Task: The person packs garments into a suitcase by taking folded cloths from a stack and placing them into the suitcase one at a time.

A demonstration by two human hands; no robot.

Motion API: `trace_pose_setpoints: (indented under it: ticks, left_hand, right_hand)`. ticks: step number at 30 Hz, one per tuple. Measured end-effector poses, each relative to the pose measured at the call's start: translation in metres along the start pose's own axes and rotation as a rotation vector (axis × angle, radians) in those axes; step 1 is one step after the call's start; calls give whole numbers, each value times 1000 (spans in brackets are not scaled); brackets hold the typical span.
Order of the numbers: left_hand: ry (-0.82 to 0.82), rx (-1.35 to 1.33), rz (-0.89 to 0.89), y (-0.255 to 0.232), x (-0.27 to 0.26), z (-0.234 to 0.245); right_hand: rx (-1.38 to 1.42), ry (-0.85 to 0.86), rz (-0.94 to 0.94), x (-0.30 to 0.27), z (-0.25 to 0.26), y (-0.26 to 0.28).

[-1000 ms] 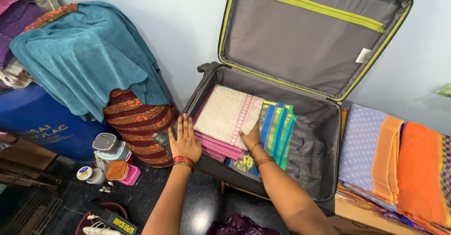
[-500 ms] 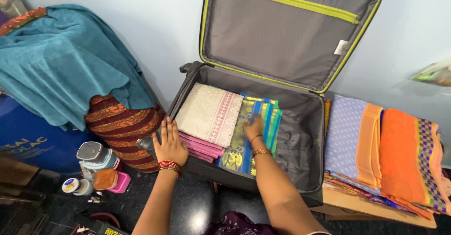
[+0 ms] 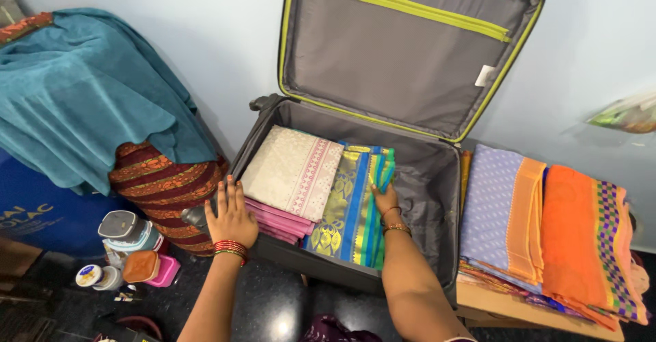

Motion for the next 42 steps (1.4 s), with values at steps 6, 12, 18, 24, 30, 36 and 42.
trace_pose_setpoints:
  ticks: [6,12,18,24,30,36,42]
  left_hand:
    - [22,4,12,3,1,-1]
    - [10,21,38,8,2,-4]
    - [0,39,48,12,7,-15]
    - [-29,11,43,20,9,-30]
    - [2,-24,62,24,12,-38]
    - [17,-16,80,25,13,-43]
    - [13,-14,94,27,12,-44]
  right_hand:
    - [6,-47,-46,-1,-4,-17]
    - [-195,-212,-201,4,12,-1]
    - [-225,-466,493,4,119,76]
    - [-590,-372,194,1,254,1]
    - [-874,-39,-30,-35,243,-54]
    - [-875,145,-257,-34,239,-43]
    - [-889,131,-402,-27,247,-33]
Point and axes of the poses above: each hand's wrist, its own x-axis towards the middle knuckle, its own z-axis out of the back of the hand, y = z × x, the point moved 8 cm from there along x, towards the middle knuckle, and after that the axes turned 5 degrees about z, right-handed, at the moved point
